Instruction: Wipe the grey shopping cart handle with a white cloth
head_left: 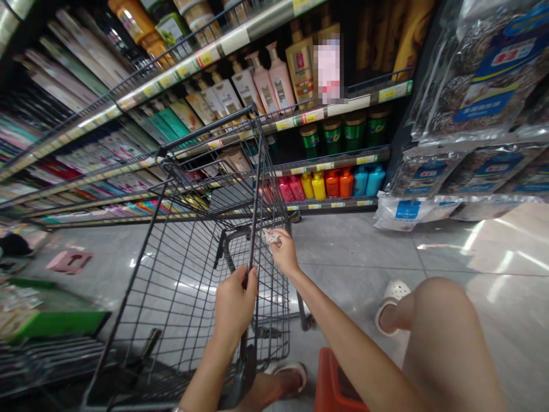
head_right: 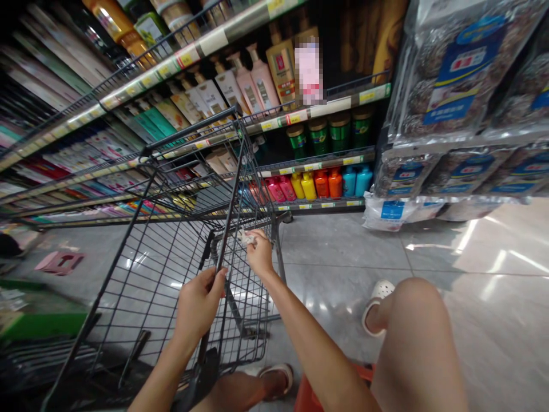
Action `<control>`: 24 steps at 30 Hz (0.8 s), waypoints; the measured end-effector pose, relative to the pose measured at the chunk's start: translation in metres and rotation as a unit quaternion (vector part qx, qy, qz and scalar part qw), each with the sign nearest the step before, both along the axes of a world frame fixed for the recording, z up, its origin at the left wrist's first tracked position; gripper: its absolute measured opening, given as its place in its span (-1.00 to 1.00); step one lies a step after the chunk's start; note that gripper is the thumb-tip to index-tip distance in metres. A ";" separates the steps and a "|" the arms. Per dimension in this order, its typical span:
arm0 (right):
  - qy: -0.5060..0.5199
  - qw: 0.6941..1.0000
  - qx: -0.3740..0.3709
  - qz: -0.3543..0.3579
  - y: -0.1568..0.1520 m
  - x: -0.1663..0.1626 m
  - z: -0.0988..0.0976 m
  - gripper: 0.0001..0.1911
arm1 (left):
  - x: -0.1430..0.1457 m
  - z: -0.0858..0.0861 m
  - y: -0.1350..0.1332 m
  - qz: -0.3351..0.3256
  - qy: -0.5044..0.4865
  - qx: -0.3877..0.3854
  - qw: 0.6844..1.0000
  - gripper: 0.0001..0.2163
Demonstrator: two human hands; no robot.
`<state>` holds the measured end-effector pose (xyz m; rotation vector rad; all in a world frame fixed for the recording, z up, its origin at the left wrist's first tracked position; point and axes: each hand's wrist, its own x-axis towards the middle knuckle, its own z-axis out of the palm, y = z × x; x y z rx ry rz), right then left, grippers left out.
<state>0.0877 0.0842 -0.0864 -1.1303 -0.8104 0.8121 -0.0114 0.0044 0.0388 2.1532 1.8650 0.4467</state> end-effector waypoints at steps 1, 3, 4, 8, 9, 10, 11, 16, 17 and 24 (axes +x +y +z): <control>0.006 1.000 0.004 0.006 -0.006 -0.001 -0.001 -0.78 | 0.000 0.000 0.000 0.000 0.001 0.002 1.000 -0.68; 0.019 1.000 0.007 0.023 -0.017 -0.003 -0.003 -0.80 | 0.001 -0.001 0.001 0.000 -0.001 0.003 1.000 -0.68; 0.021 0.999 0.008 0.031 -0.023 -0.005 -0.003 -0.80 | 0.001 -0.001 0.001 0.000 -0.002 0.003 1.000 -0.68; 0.020 0.999 0.010 0.039 -0.045 -0.011 0.000 -0.77 | 0.002 -0.001 0.002 0.001 0.004 0.009 1.000 -0.68; 0.020 0.999 0.009 0.044 -0.051 -0.012 0.001 -0.76 | 0.002 -0.001 0.003 0.001 0.005 0.010 1.000 -0.68; 0.020 0.998 0.009 0.053 -0.056 -0.012 0.001 -0.75 | 0.002 -0.001 0.003 0.000 0.006 0.009 1.000 -0.68; 0.023 0.998 0.009 0.064 -0.061 -0.012 0.001 -0.74 | 0.002 -0.001 0.003 0.000 0.007 0.008 1.000 -0.68; 0.066 0.993 -0.024 0.092 -0.081 -0.011 0.001 -0.70 | 0.004 -0.001 0.004 0.001 0.020 0.012 1.000 -0.69; 0.071 0.993 -0.033 0.090 -0.085 -0.011 0.002 -0.72 | 0.004 -0.001 0.004 0.001 0.020 0.012 1.000 -0.68; 0.123 0.989 -0.049 0.069 -0.130 -0.027 0.014 -0.74 | 0.005 0.000 0.004 -0.001 0.022 0.013 1.000 -0.70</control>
